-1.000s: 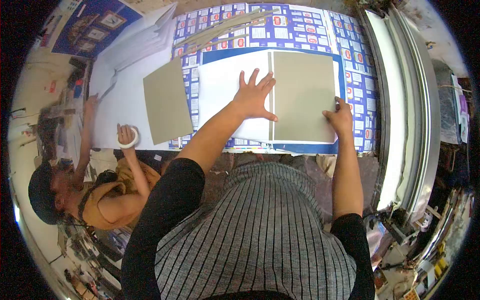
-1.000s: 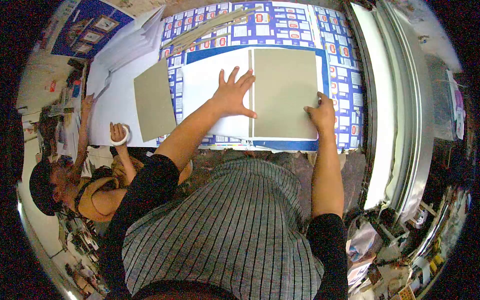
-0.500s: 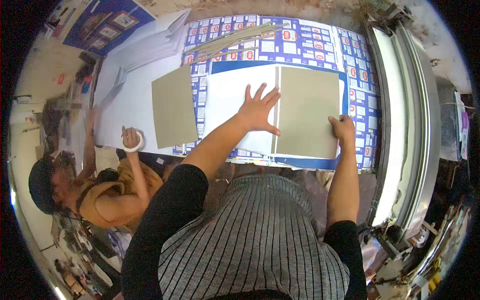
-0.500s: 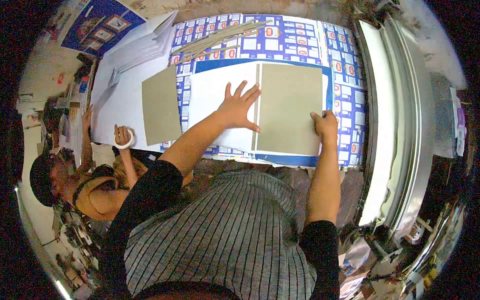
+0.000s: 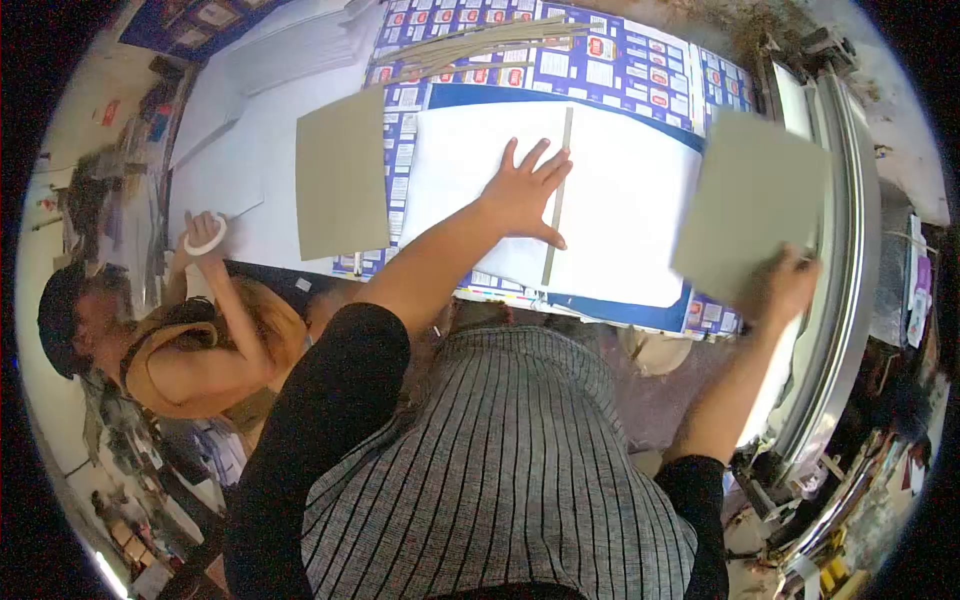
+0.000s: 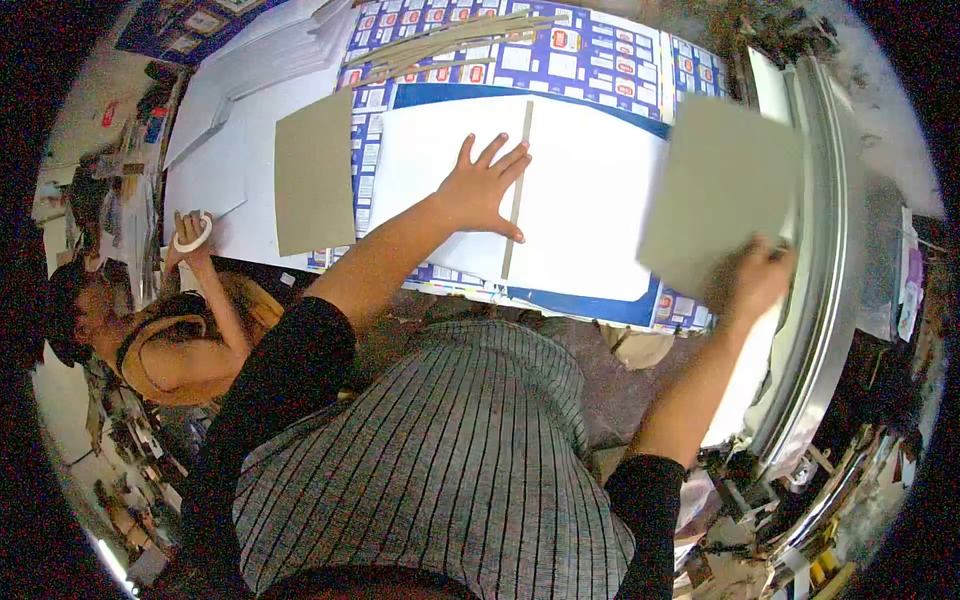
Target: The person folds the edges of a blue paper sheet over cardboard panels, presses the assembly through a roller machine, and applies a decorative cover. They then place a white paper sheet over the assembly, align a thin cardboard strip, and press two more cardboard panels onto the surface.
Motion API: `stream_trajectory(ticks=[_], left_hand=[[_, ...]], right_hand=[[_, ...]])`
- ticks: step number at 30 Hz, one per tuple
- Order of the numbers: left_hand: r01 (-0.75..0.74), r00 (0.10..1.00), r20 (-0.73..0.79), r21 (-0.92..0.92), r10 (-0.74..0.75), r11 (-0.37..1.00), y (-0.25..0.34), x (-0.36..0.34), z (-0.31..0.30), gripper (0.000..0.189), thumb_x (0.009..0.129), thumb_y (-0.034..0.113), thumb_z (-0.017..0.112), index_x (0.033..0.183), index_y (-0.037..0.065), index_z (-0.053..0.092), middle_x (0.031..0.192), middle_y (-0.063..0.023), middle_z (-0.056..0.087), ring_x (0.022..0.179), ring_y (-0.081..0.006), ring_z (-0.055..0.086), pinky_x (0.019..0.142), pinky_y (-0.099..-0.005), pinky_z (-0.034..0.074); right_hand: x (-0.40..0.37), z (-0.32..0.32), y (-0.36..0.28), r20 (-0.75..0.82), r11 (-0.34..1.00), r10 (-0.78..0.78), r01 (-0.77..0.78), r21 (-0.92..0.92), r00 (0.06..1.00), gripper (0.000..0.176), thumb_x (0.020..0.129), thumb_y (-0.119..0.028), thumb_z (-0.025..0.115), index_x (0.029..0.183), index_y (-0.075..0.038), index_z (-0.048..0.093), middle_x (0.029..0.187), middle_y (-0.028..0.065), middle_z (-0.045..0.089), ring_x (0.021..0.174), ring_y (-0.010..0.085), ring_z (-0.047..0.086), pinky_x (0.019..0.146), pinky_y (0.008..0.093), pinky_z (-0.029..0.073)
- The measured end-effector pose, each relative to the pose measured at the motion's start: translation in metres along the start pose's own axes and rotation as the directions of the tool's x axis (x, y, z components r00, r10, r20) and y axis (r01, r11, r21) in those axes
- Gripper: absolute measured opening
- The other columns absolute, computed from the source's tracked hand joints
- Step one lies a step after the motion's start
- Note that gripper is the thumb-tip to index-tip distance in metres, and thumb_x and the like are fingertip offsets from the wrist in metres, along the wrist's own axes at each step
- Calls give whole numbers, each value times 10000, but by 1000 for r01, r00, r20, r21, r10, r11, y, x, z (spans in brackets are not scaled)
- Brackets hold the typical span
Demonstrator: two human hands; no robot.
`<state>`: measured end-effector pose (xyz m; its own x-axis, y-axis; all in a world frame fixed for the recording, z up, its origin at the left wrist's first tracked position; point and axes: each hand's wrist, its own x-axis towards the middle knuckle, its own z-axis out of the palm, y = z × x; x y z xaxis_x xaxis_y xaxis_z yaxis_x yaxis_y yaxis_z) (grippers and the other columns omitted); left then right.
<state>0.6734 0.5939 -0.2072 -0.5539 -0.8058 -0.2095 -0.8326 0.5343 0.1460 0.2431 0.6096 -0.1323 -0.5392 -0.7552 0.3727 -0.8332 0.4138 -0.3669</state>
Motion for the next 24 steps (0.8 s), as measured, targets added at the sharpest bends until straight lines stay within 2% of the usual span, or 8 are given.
stream_trajectory(ticks=[2,4,6,8,9,16,19,24], left_hand=[[-14,1000,-15,29,15,999,-2,3,-3,1259,639,854,614,1539,45,266,1641,-117,159,1515,-339,86,1166,-656,55],[-24,1000,-14,53,25,998,0,2,-6,1208,665,838,610,1511,27,318,1627,-139,185,1514,-334,94,1182,-624,57],[-48,998,-33,61,50,997,1,2,-10,1209,656,826,628,1497,8,334,1609,-157,222,1507,-335,122,1178,-622,77],[-64,997,-50,63,67,996,3,3,-7,1210,648,814,646,1482,-11,350,1590,-175,258,1499,-337,151,1174,-621,97],[-73,994,-77,61,78,995,3,2,-4,1157,669,784,653,1463,-12,381,1558,-179,309,1482,-330,195,1168,-606,131],[-141,990,-27,6,141,990,13,-12,4,909,804,679,602,1382,-9,468,1507,-166,391,1435,-296,306,1166,-527,212],[-141,975,-170,34,145,989,14,-19,24,957,788,684,619,1414,-18,441,1523,-168,376,1468,-290,256,1164,-572,171],[-95,993,-62,32,97,995,26,-30,7,1091,733,738,631,1457,-38,377,1567,-166,313,1492,-275,210,1171,-605,115]], right_hand=[[12,-44,-25,-129,995,-25,37,93,991,511,898,-308,671,1251,43,559,1006,217,688,895,369,655,834,448,511],[15,-62,-32,155,873,98,-160,460,983,467,942,-306,629,1289,0,563,1134,175,672,968,283,647,844,410,511],[-7,-45,-52,407,809,157,-353,469,900,573,922,-298,651,1349,55,503,1142,211,660,950,252,621,881,373,499],[-41,7,-50,511,702,-124,-289,651,851,653,921,-284,658,1455,14,430,1324,216,591,1189,275,565,1040,379,415],[-61,25,-53,534,810,-68,-265,522,843,674,918,-271,660,1465,30,406,1419,225,521,1317,279,489,1117,380,343],[-93,81,-40,663,627,-200,-425,652,722,633,932,-161,626,1457,88,374,1450,264,472,1350,306,457,1116,351,349],[-91,93,-31,638,667,-213,-367,649,740,639,931,-162,625,1459,89,367,1456,263,466,1363,309,448,1122,364,346],[-92,101,-32,649,708,-159,-371,600,744,659,929,-189,632,1459,91,361,1467,277,447,1377,334,437,1133,375,334]])
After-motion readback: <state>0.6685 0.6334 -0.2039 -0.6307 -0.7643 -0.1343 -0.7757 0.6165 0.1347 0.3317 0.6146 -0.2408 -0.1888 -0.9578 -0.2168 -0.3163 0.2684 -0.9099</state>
